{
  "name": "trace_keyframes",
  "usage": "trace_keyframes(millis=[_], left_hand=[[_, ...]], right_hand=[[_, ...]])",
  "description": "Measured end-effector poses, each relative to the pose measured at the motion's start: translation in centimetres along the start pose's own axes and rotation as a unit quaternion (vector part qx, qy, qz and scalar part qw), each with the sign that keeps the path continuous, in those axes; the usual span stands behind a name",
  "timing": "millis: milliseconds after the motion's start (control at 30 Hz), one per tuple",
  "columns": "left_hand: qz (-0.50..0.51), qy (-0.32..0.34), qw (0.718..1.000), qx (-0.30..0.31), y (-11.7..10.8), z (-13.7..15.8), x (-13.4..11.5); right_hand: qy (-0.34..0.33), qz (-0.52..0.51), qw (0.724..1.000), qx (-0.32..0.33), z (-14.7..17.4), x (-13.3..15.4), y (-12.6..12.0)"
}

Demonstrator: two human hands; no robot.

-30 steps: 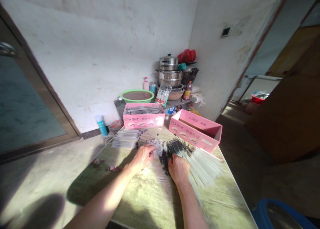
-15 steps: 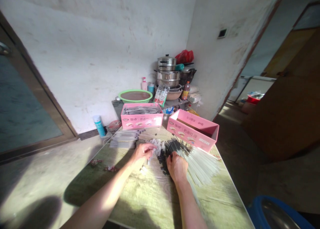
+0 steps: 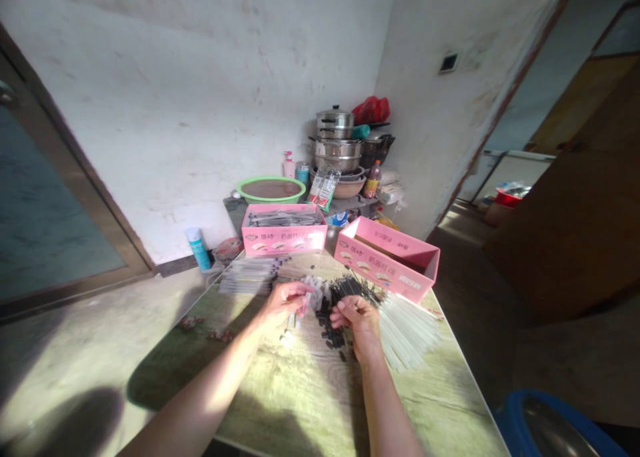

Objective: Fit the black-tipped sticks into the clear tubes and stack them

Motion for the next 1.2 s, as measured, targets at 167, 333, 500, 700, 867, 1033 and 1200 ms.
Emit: trace_keyframes(millis=[167, 333, 500, 700, 867, 1033, 1200], left_hand=[[-0.022, -0.010, 1.000, 0.003, -0.1, -0.2, 0.4], [-0.056, -0.035, 0.998, -0.010, -0.3, -0.3, 0.9], [-0.039, -0.016, 0.999, -0.012, -0.5, -0.4, 1.1], [-0.093, -0.037, 0.995, -0.024, -0.8, -0.4, 1.3], [-0.315, 0.009, 0.946, -0.078, -0.7, 0.0, 0.2], [-0.406, 0.094, 0.909, -0.020, 1.4, 0.5, -0.5], [-0.435, 0.143, 0.883, 0.105, 4.3, 0.9, -0.7]], right_hand=[[0.007, 0.084, 0.996, -0.011, 0.0, 0.0, -0.3], [0.019, 0.238, 0.969, -0.061, -0.4, -0.2, -1.0], [0.011, 0.312, 0.945, -0.094, -0.6, 0.7, -2.9], [-0.032, 0.504, 0.842, -0.191, 0.0, 3.4, -6.2], [0.003, 0.600, 0.780, -0.177, 0.2, 3.7, -6.5], [0.014, 0.640, 0.753, -0.152, 0.1, 3.1, -6.0], [-0.003, 0.616, 0.784, -0.073, -0.3, 2.5, -5.0]])
Point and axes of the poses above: each hand's wrist, its own z-axis away from the middle knuckle, its own y-axis out of the palm, x = y × z, the point moved 3 cm from there along -z, towards the middle knuckle, and after that the axes turned 5 degrees about x, right-handed, at the moved point
